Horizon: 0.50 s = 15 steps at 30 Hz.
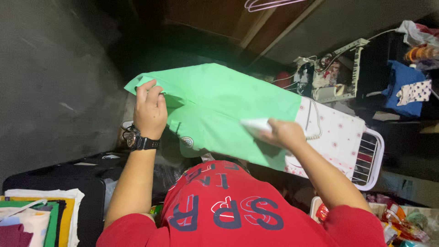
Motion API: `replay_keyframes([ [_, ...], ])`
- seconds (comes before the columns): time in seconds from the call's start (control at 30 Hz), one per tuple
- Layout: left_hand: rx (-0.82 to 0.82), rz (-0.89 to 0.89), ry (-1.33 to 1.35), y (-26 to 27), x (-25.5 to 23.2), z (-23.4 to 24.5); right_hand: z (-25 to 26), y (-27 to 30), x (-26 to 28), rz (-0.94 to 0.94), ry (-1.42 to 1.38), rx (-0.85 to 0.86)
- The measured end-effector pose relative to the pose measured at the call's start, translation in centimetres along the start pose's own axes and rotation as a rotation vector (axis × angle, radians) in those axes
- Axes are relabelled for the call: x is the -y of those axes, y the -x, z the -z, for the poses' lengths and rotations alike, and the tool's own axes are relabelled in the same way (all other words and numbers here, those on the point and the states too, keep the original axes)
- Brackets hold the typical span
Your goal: The person irons a light green shirt on an ironing board, repeatedly smoothing the fabric with an electric iron. They adjust the shirt's position multiple times and iron different sections, including the collar and sleeves.
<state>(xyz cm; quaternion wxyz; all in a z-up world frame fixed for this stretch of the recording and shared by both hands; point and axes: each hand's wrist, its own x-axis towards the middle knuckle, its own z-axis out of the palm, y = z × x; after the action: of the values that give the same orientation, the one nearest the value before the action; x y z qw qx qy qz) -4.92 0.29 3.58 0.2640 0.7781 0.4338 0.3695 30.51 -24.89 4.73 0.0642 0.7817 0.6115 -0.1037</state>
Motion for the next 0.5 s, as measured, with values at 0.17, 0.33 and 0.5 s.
replay_keyframes([
  [0.17, -0.008, -0.081, 0.016, -0.1, 0.0, 0.0, 0.5, 1.5, 2.4, 0.270, 0.059, 0.092],
  [0.33, -0.010, -0.076, -0.024, -0.2, -0.3, 0.0, 0.9, -0.8, 4.3, 0.241, -0.030, -0.029],
  [0.5, 0.019, -0.007, -0.079, -0.2, -0.8, 0.0, 1.3, -5.3, 5.0, 0.058, -0.047, 0.051],
])
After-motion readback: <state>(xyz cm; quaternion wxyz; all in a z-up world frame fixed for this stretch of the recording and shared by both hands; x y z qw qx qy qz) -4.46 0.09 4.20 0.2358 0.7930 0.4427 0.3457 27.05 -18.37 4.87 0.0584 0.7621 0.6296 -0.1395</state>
